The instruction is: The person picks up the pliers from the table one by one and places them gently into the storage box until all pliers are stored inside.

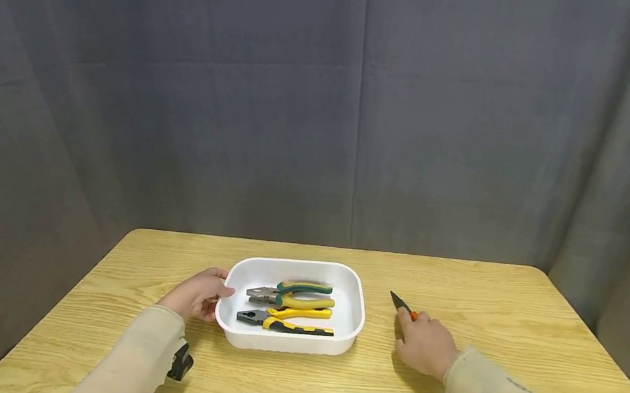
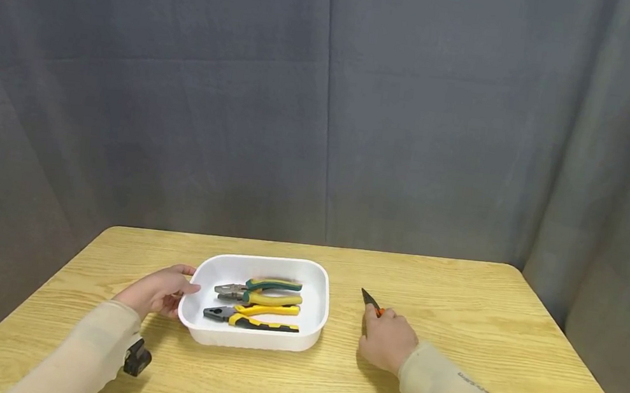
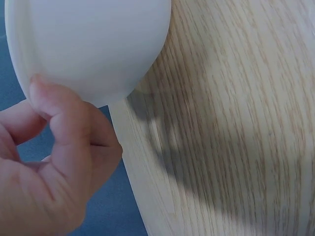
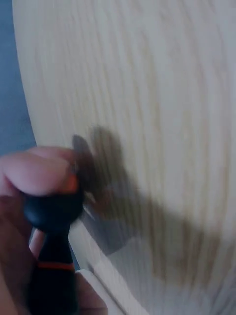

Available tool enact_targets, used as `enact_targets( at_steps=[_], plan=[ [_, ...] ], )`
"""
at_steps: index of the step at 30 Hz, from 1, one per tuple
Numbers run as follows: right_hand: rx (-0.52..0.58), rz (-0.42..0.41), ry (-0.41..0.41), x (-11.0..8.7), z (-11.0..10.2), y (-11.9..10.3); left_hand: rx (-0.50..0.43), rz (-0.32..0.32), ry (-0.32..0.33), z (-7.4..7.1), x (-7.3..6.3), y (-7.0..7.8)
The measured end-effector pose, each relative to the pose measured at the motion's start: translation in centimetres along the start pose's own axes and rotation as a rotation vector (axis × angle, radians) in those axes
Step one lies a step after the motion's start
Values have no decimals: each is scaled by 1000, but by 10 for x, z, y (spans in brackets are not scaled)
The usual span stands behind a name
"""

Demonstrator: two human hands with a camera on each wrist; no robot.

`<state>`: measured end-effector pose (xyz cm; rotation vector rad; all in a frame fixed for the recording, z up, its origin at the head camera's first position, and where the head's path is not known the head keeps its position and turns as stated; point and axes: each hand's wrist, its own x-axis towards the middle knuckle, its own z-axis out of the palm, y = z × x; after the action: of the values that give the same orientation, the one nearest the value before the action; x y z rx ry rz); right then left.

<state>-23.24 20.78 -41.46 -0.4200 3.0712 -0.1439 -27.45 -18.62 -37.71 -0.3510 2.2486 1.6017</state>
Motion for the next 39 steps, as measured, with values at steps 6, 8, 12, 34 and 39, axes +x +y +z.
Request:
enact_targets(
  at_steps=[6, 8, 12, 34, 39],
  plan=[
    [89, 33, -6, -2, -3, 8, -5, -3, 2, 2, -1, 1],
    [128, 39, -1, -3, -4, 11, -4, -3, 3, 3, -1, 1],
    [191, 21, 49, -5, -6, 15, 4, -5, 7, 3, 0, 0],
    [57, -104, 292, -24, -25, 18, 4, -13, 3, 1, -1, 0],
    [47, -140, 325, -27, -31, 17, 10, -12, 2, 1, -2, 2]
  ],
)
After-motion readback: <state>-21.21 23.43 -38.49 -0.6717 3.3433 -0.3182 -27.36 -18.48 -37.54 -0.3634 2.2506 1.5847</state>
